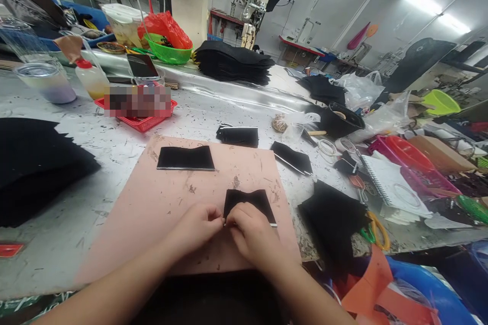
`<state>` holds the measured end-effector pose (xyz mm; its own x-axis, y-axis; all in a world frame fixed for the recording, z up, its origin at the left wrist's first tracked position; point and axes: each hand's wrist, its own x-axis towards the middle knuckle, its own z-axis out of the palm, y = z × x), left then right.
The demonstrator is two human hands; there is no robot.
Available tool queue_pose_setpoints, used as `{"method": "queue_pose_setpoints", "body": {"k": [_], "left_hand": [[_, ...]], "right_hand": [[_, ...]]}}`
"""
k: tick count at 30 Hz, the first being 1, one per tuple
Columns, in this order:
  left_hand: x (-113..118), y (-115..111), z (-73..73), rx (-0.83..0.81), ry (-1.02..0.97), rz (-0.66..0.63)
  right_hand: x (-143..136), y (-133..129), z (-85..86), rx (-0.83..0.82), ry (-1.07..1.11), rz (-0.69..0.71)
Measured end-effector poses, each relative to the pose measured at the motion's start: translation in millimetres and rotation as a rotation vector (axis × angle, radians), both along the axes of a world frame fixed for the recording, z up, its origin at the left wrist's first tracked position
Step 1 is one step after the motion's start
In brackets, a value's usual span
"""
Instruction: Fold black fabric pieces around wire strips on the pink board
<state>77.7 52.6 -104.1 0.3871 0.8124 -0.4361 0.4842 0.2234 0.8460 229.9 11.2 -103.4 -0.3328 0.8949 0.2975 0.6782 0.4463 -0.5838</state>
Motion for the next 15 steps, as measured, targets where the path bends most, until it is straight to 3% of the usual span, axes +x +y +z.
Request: {"method": "queue_pose_setpoints", "body": {"k": [5,8,12,15], "left_hand": [[0,1,4.0,-0.099,-0.027,0.014],[0,1,1.1,-0.147,-0.033,0.017],[2,2,-1.0,-0.161,0.007,0.027],[2,3,3.1,-0.127,0.016,0.020]], "right_hand": [[1,-5,-10.3,0.127,0.072,-0.019],[3,-7,-12.3,0.039,0.179,-0.028],[17,-3,-15.8,-0.223,0.674,-0.117],[42,1,-21.8,-0.286,1.089,-0.292]]}}
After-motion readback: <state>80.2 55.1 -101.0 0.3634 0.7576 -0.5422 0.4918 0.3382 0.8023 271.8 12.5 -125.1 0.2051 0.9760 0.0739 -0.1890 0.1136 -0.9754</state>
